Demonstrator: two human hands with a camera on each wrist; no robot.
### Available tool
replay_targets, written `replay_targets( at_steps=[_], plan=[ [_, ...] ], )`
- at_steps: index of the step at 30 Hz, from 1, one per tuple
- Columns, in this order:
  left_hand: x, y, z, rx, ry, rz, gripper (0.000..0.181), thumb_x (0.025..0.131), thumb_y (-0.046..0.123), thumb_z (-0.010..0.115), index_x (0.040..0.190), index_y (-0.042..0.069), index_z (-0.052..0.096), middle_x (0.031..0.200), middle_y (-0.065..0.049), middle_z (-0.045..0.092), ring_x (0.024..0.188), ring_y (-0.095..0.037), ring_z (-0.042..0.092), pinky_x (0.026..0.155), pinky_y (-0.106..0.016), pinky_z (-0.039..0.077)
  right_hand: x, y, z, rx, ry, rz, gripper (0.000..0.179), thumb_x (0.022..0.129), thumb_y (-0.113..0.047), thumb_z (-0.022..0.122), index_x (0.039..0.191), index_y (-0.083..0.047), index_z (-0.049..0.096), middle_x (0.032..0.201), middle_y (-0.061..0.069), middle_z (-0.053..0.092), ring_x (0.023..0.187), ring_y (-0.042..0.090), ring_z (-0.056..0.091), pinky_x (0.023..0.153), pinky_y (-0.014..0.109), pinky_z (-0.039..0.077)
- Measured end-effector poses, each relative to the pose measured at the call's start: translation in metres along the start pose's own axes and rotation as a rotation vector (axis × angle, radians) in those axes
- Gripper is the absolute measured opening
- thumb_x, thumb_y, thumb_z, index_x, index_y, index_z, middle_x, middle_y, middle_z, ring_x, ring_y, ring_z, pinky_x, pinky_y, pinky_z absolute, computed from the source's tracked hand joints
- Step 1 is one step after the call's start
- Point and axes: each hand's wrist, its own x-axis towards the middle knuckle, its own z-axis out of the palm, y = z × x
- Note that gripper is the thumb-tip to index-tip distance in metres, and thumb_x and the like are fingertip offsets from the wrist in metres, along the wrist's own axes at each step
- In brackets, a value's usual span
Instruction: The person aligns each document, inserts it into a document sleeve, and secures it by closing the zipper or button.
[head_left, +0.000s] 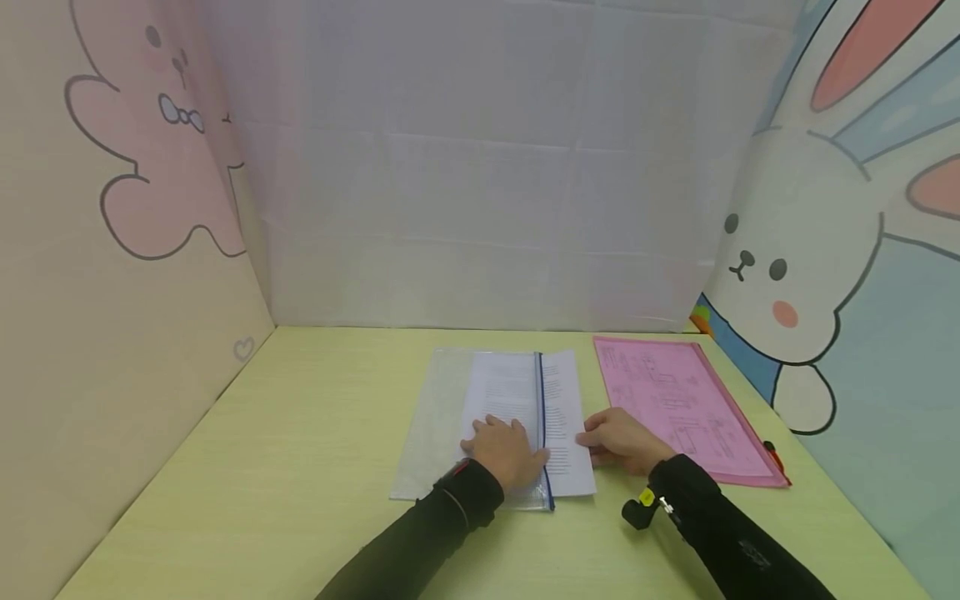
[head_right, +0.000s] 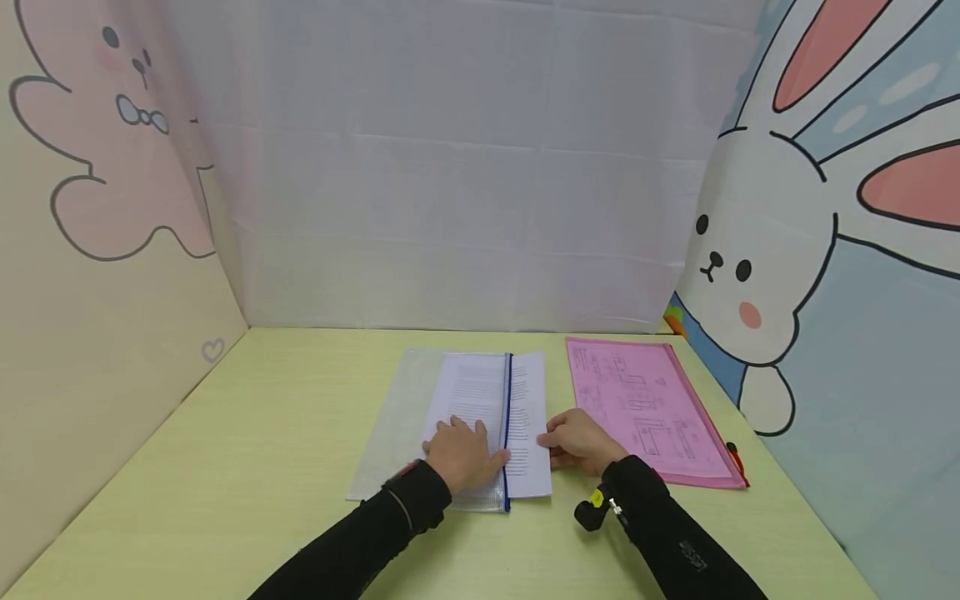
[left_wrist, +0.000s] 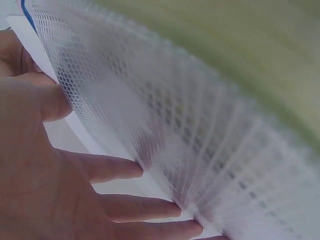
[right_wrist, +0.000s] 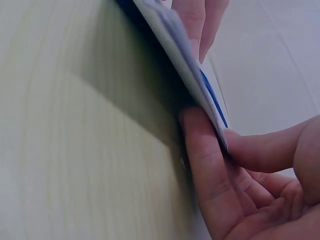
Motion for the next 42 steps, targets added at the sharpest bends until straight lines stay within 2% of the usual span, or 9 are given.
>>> replay_targets(
  at_steps=[6, 12, 19, 25, 33, 38, 42],
  plan=[
    [0.002, -0.001, 0.003, 0.008, 0.009, -0.003, 0.078, 0.093, 0.070, 0.052, 0.142, 0.010, 0.059, 0.144, -0.030, 0.051, 0.134, -0.048, 0.048, 0.094, -0.066, 0.048, 0.002, 0.002, 0.000, -0.013, -0.001, -0.001, 0.030, 0.095, -0.002, 0.067, 0.120, 0.012, 0.058, 0.101, 0.016, 0.065, 0.080, 0.021, 0.063, 0.070, 0.033, 0.057],
    [-0.005, -0.002, -0.004, 0.019, -0.014, 0.006, 0.078, 0.094, 0.070, 0.051, 0.144, 0.011, 0.057, 0.144, -0.029, 0.051, 0.134, -0.047, 0.048, 0.094, -0.064, 0.048, 0.005, 0.007, -0.005, -0.034, -0.019, -0.021, 0.015, 0.094, 0.001, 0.067, 0.106, 0.009, 0.062, 0.095, 0.012, 0.064, 0.077, 0.020, 0.063, 0.066, 0.031, 0.055],
    [-0.007, -0.004, -0.008, 0.019, -0.013, 0.015, 0.078, 0.094, 0.069, 0.051, 0.145, 0.010, 0.056, 0.145, -0.030, 0.051, 0.134, -0.047, 0.048, 0.095, -0.064, 0.048, 0.004, 0.002, -0.007, -0.079, -0.013, -0.009, 0.023, 0.095, -0.001, 0.068, 0.114, 0.010, 0.063, 0.098, 0.013, 0.065, 0.078, 0.021, 0.063, 0.067, 0.031, 0.053],
    [-0.005, -0.005, -0.007, 0.019, -0.017, 0.014, 0.079, 0.094, 0.070, 0.051, 0.146, 0.011, 0.055, 0.146, -0.030, 0.050, 0.135, -0.048, 0.047, 0.095, -0.064, 0.048, 0.003, -0.004, -0.003, -0.114, -0.009, -0.035, 0.031, 0.095, -0.001, 0.067, 0.121, 0.014, 0.060, 0.098, 0.014, 0.067, 0.076, 0.019, 0.064, 0.067, 0.031, 0.056],
    [-0.004, -0.004, -0.005, 0.014, -0.012, 0.017, 0.079, 0.094, 0.069, 0.051, 0.145, 0.010, 0.056, 0.145, -0.030, 0.050, 0.135, -0.048, 0.047, 0.095, -0.065, 0.048, 0.004, -0.008, 0.009, -0.175, 0.044, -0.044, 0.036, 0.093, -0.004, 0.071, 0.124, 0.013, 0.062, 0.102, 0.013, 0.067, 0.078, 0.019, 0.065, 0.070, 0.032, 0.057],
    [-0.005, -0.004, -0.004, 0.016, -0.014, 0.021, 0.079, 0.094, 0.069, 0.051, 0.145, 0.009, 0.056, 0.145, -0.030, 0.050, 0.135, -0.049, 0.047, 0.094, -0.065, 0.048, 0.006, -0.009, 0.013, -0.158, 0.026, -0.043, 0.036, 0.092, -0.004, 0.071, 0.121, 0.014, 0.060, 0.104, 0.016, 0.067, 0.080, 0.020, 0.065, 0.072, 0.034, 0.058],
    [-0.004, -0.003, -0.004, 0.018, -0.015, 0.021, 0.079, 0.095, 0.069, 0.050, 0.146, 0.009, 0.055, 0.145, -0.030, 0.050, 0.135, -0.049, 0.047, 0.094, -0.065, 0.049, 0.005, -0.007, 0.010, -0.135, 0.010, -0.046, 0.032, 0.093, -0.008, 0.071, 0.116, 0.011, 0.062, 0.099, 0.014, 0.070, 0.077, 0.021, 0.067, 0.071, 0.034, 0.058]
  ],
)
